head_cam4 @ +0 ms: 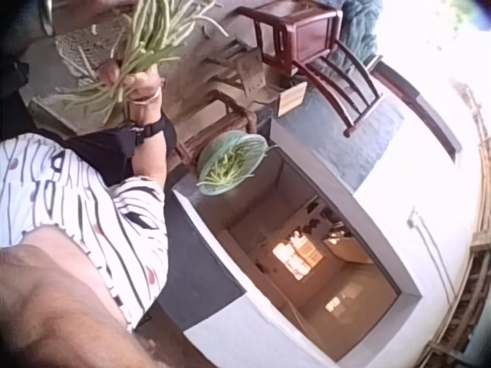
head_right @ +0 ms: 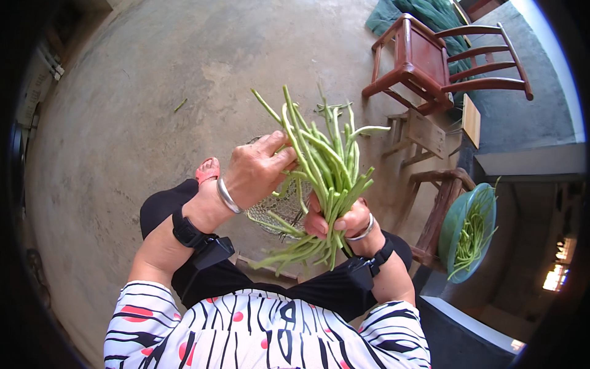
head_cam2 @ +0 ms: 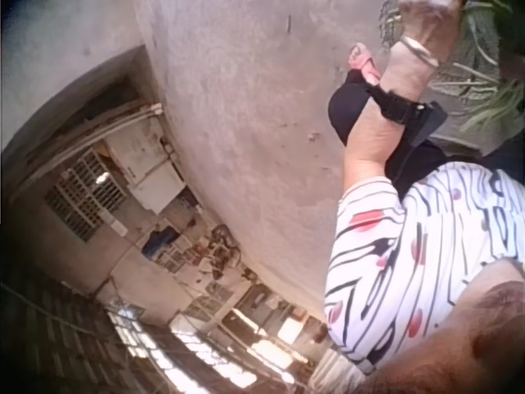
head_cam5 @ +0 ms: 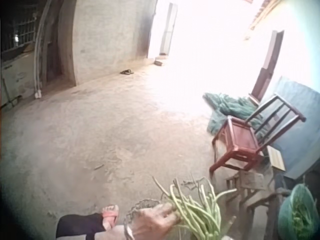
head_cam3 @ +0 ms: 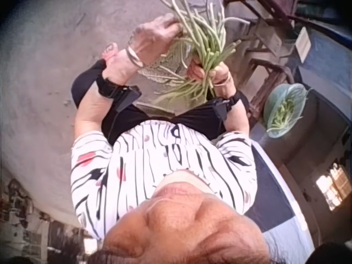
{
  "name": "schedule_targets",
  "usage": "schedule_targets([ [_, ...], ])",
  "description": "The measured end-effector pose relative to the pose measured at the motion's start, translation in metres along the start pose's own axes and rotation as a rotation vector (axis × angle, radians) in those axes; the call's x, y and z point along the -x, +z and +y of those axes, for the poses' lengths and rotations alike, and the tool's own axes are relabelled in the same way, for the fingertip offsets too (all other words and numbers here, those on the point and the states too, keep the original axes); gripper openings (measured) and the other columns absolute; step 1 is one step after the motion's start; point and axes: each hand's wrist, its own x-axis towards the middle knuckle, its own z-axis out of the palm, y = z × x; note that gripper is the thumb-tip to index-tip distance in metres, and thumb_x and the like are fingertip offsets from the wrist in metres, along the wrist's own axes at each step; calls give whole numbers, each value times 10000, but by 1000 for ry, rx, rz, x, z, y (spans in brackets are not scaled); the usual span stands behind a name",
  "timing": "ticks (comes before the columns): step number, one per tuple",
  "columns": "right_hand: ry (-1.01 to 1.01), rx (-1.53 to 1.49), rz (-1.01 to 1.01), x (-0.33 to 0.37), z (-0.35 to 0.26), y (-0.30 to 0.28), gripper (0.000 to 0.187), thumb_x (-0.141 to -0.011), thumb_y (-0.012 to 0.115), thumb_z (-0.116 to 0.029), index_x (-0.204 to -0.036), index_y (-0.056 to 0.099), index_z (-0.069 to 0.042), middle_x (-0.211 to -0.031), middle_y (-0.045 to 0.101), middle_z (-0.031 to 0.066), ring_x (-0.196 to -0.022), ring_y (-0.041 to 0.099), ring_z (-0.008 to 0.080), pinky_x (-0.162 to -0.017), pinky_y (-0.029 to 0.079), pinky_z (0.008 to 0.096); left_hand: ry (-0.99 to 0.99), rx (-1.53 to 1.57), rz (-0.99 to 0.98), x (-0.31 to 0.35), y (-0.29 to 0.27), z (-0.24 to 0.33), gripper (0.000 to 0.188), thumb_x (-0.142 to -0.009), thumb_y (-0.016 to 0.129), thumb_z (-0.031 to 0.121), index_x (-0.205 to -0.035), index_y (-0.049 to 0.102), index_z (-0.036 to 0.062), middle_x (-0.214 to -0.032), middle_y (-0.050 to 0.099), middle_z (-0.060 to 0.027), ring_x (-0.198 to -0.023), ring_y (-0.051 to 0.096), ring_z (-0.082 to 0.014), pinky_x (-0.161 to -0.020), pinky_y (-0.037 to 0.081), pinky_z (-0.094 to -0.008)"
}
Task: The person breaks long beans into smaller pieces by hand, places them in a bowl, then bags the remaining beans and puts them in the refrigerator.
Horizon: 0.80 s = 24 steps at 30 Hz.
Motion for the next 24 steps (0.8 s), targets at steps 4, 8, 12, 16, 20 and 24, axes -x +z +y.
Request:
schedule_targets([
  [4,-45,61,82,0,-8,1,411,-635,709,-195,-900,421,-70,-644,518,15,-515,475,148,-581,365,304,42,-4,7,2,-1,-2,219,-669,651,82,-875,579,61,-740,561,-34,-714,583,-216,-570,486,-299],
  [8,-53,73,112,2,-4,-2,440,-627,692,-157,-952,447,11,-688,524,103,-609,511,199,-561,405,326,77,-59,64,1,0,1,194,-672,645,76,-854,579,80,-748,564,-54,-692,564,-219,-561,479,-313],
  [12,-21,102,188,-1,0,-1,466,-625,699,-167,-972,452,20,-702,531,107,-619,522,208,-573,420,335,-98,63,5,4,5,5,98,-741,582,102,-798,543,32,-717,538,-81,-657,541,-239,-561,447,-343],
  [16,-71,59,172,-10,0,0,467,-597,710,-191,-935,444,-9,-690,523,82,-593,503,195,-554,400,325,-194,514,-14,-1,2,-8,212,-848,485,174,-780,505,-25,-649,480,-99,-584,499,-243,-555,412,-329],
  [20,-103,-5,106,-14,1,3,479,-601,708,-196,-942,416,-29,-686,522,65,-544,483,177,-541,375,305,-812,1086,176,-7,-7,-28,248,-889,483,247,-749,532,48,-579,432,6,-520,456,-102,-505,400,-264],
  [24,-82,-3,17,-8,-7,3,417,-634,687,-191,-913,400,-75,-658,539,-1,-514,494,136,-602,359,305,-839,1056,376,-20,-54,-46,148,-858,561,196,-770,562,77,-568,443,56,-445,392,-29,-396,313,-194],
])
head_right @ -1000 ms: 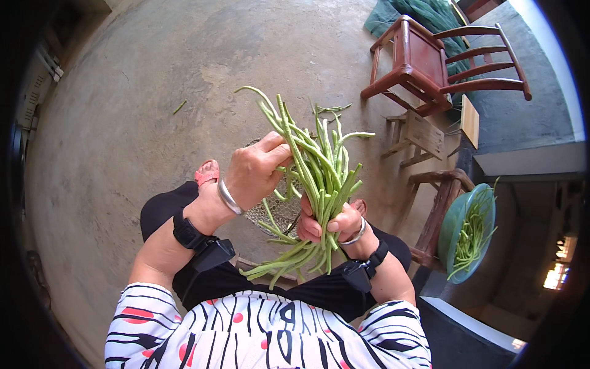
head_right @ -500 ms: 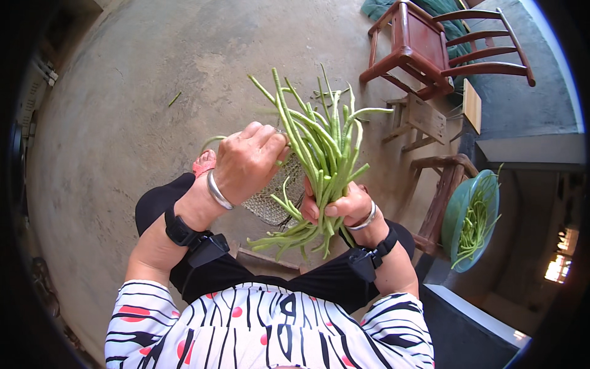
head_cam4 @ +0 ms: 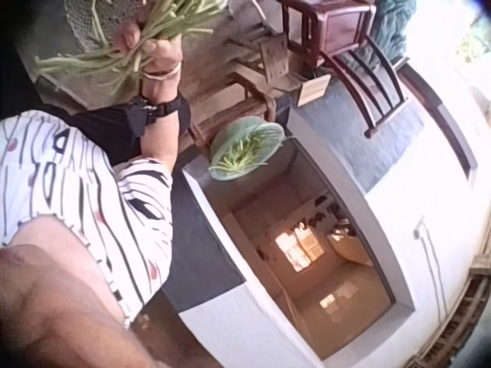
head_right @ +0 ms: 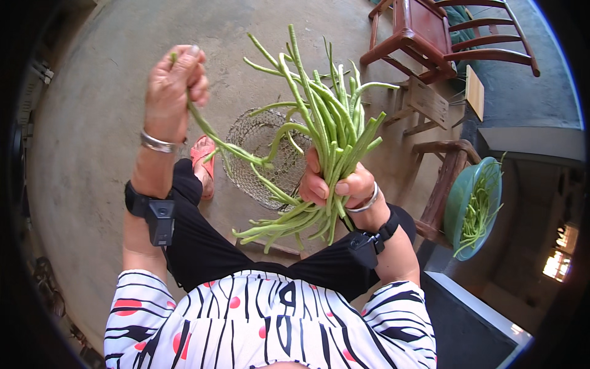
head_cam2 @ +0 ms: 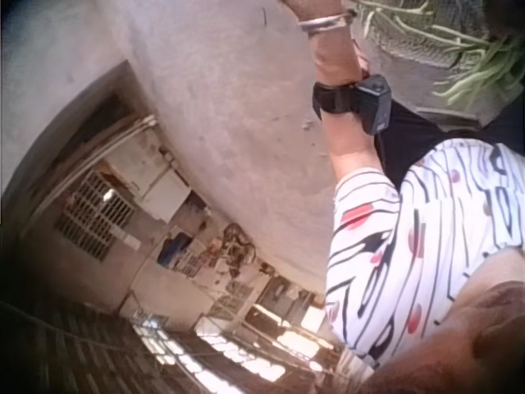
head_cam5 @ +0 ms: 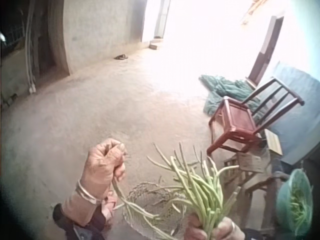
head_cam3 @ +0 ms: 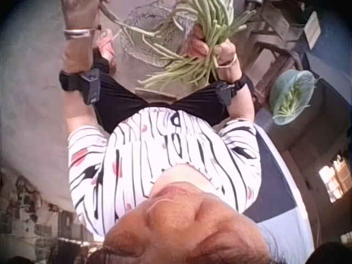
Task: The person breaks long beans into smaller pieces by hand, places them in a bowl, then bags the remaining beans and puts them in the refrigerator.
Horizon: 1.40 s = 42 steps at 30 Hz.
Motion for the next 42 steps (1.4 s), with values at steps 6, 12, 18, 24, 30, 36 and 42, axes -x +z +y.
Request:
schedule_targets([
  [6,-41,36,30,0,1,-4,473,-606,693,-219,-942,407,-47,-651,519,40,-512,486,167,-582,381,317,116,-265,-306,9,-5,4,76,-784,653,130,-790,661,55,-534,559,16,-447,457,-36,-405,371,-186],
  [12,3,-7,38,-3,2,2,457,-612,695,-211,-932,406,-58,-647,526,17,-514,494,151,-594,384,309,320,-392,-561,36,36,-41,159,-801,601,76,-945,616,12,-730,571,-25,-619,503,-104,-547,416,-224],
  [18,-49,59,43,0,-9,-1,437,-634,685,-210,-930,393,-77,-625,517,-13,-501,495,135,-624,406,300,66,-446,-727,38,41,-38,144,-849,558,110,-944,557,2,-705,523,-26,-659,484,-88,-584,409,-231],
  [24,-46,178,200,3,-7,-1,548,-605,699,-223,-1009,434,35,-671,528,63,-540,512,169,-558,430,300,181,-319,-576,47,47,-55,180,-863,513,163,-837,547,-11,-555,466,-78,-520,444,-126,-483,385,-292],
  [30,36,318,302,-22,-4,-5,486,-661,672,-161,-1053,463,37,-808,583,120,-682,586,168,-600,509,289,-5,-371,-323,41,55,-66,172,-843,458,148,-775,555,24,-546,466,-31,-469,414,-97,-427,343,-283],
  [36,-70,315,301,-42,-8,-3,332,-659,665,-95,-946,549,27,-831,609,117,-706,601,166,-614,520,289,-349,12,26,29,59,-63,156,-832,499,156,-716,529,56,-499,381,35,-422,329,-75,-401,303,-257],
  [42,-125,304,124,-34,-17,-3,285,-651,669,-67,-899,565,29,-778,623,119,-651,617,182,-623,518,286,-349,199,-147,-19,-4,-18,116,-852,479,152,-778,473,64,-502,320,37,-460,282,-76,-435,261,-231],
])
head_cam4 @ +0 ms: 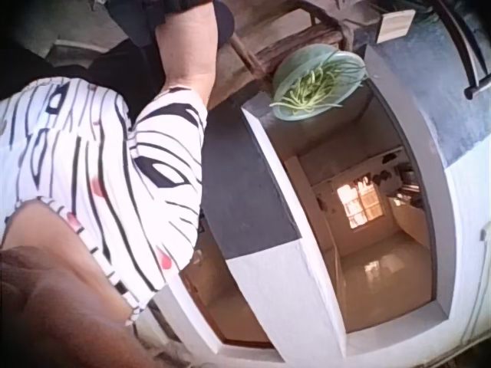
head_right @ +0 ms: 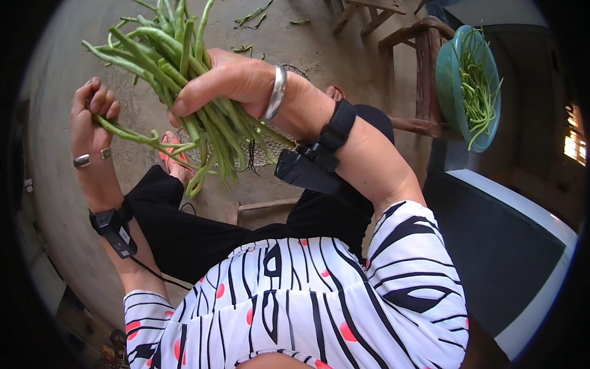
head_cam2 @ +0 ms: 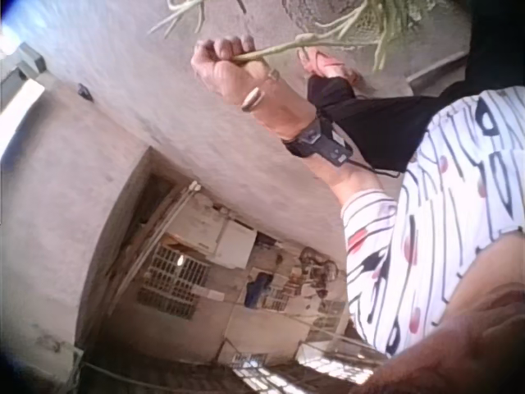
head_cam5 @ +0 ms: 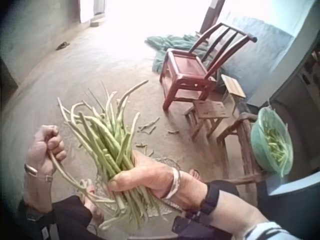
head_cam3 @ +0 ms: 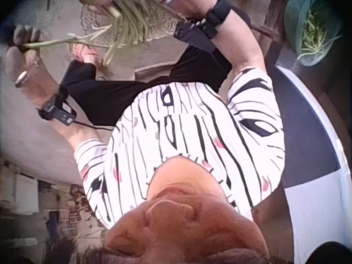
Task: The person breaks long beans into smaller pieces by hand, places them in a bowl, then bags the remaining beans and puts them in the refrigerator.
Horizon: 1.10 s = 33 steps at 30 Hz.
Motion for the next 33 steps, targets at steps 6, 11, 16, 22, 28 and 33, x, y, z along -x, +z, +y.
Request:
schedule_targets([
  [6,-69,217,156,12,-10,-19,340,-682,659,-154,-945,529,16,-808,595,96,-690,588,146,-557,505,265,191,-203,118,14,20,-8,149,-910,437,199,-861,479,66,-571,334,39,-527,313,-74,-482,304,-228],
  [11,50,74,211,-1,2,-3,328,-656,665,15,-960,543,39,-853,612,118,-710,620,180,-642,537,305,-2,51,-140,26,54,-53,171,-911,455,207,-840,505,60,-652,424,9,-557,397,-94,-509,362,-231],
  [16,1,-48,303,-12,20,14,448,-652,659,18,-1082,535,-1,-972,597,78,-869,585,157,-772,495,295,102,193,-5,21,65,-68,162,-898,490,186,-798,515,60,-708,480,-1,-623,442,-97,-581,397,-219],
  [22,18,-74,348,-14,32,23,508,-658,679,-6,-1137,508,-9,-1032,575,68,-942,556,147,-819,469,289,186,378,88,16,63,-77,160,-877,543,195,-784,515,68,-719,501,-5,-655,457,-101,-634,416,-226],
  [28,-8,25,394,-15,33,21,462,-668,694,-12,-1094,517,5,-969,593,70,-848,592,152,-749,493,284,122,432,73,9,63,-87,111,-849,583,163,-812,538,68,-751,560,-18,-669,524,-101,-627,447,-226],
  [33,152,131,494,-7,24,16,350,-695,626,-19,-1029,527,18,-889,602,92,-740,612,176,-680,514,292,123,297,20,18,73,-87,178,-874,522,164,-948,575,11,-852,599,-58,-770,573,-141,-729,465,-274],
])
